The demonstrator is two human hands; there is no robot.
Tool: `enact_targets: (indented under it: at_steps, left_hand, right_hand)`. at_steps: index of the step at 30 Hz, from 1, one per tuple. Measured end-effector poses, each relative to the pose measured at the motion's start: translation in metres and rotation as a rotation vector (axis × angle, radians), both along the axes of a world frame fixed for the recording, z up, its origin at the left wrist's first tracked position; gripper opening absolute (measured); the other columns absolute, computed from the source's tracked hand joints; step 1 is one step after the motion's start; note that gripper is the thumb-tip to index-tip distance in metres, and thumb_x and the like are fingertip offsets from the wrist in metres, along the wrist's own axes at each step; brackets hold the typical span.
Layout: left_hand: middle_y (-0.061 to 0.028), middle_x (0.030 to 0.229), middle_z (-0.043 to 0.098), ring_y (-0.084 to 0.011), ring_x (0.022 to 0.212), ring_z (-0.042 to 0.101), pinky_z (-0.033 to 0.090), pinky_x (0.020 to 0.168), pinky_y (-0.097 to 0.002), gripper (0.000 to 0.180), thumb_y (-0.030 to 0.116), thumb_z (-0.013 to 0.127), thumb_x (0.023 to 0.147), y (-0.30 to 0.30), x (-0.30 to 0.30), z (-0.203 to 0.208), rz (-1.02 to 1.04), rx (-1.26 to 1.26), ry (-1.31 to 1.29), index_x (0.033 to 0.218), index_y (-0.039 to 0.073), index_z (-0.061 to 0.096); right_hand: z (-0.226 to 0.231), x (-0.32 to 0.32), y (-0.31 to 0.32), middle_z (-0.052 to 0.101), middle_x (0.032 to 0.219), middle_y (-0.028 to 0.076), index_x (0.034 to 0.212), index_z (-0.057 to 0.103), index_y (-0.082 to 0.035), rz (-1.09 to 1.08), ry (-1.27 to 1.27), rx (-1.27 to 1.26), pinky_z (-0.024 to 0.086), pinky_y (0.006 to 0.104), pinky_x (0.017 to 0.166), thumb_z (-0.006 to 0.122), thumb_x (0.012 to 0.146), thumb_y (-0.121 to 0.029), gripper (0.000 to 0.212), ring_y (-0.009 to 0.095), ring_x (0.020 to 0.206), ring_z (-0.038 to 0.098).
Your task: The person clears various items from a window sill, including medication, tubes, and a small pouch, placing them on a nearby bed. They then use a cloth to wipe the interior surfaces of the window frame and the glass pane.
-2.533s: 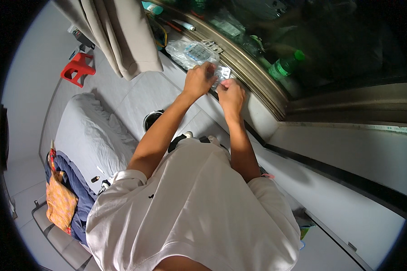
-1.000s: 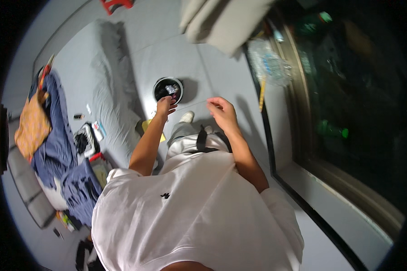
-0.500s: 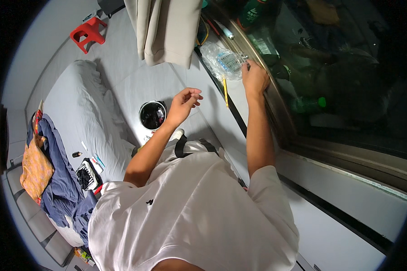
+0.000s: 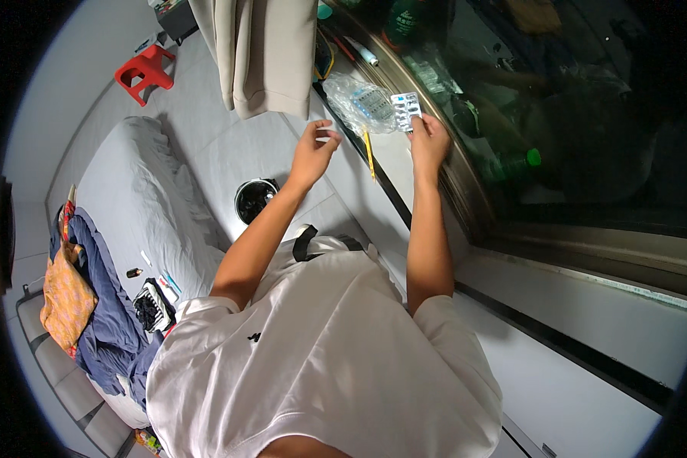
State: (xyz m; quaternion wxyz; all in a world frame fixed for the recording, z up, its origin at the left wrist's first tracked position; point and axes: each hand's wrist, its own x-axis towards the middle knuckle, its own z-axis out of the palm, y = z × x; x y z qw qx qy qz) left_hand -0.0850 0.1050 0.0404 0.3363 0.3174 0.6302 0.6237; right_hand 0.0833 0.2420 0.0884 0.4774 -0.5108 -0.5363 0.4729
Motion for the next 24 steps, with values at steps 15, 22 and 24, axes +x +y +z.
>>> enact_targets:
  at_steps: [15, 22, 24]
  left_hand:
    - [-0.0074, 0.09, 0.054, -0.0163, 0.08, 0.054, 0.047, 0.072, -0.03, 0.047, 0.012, 0.077, 0.076, 0.074, -0.019, -0.029, 0.238, -0.117, -0.052, 0.108, 0.003, 0.043]
    - [-0.0028, 0.082, 0.059, -0.011, 0.075, 0.054, 0.045, 0.068, -0.0254, 0.015, 0.006, 0.066, 0.085, 0.07, -0.015, -0.032, 0.152, -0.03, -0.075, 0.096, 0.001, 0.058]
    - [-0.0002, 0.079, 0.058, -0.009, 0.072, 0.053, 0.045, 0.068, -0.0238, 0.009, 0.005, 0.063, 0.087, 0.063, -0.014, -0.024, 0.216, 0.059, -0.007, 0.096, 0.001, 0.061]
  right_hand:
    - [-0.015, -0.017, -0.006, 0.071, 0.082, 0.011, 0.103, 0.064, 0.007, 0.064, -0.169, 0.174, 0.051, 0.0278, 0.068, 0.067, 0.084, -0.009, 0.025, 0.016, 0.071, 0.066]
    - [-0.024, -0.024, 0.007, 0.072, 0.092, 0.013, 0.116, 0.064, 0.002, 0.162, -0.325, 0.204, 0.052, 0.0337, 0.075, 0.072, 0.084, -0.02, 0.039, 0.023, 0.077, 0.068]
    - [0.011, -0.033, -0.029, 0.071, 0.097, 0.014, 0.115, 0.065, -0.002, 0.105, -0.49, 0.257, 0.052, 0.0372, 0.078, 0.076, 0.08, -0.026, 0.043, 0.029, 0.082, 0.067]
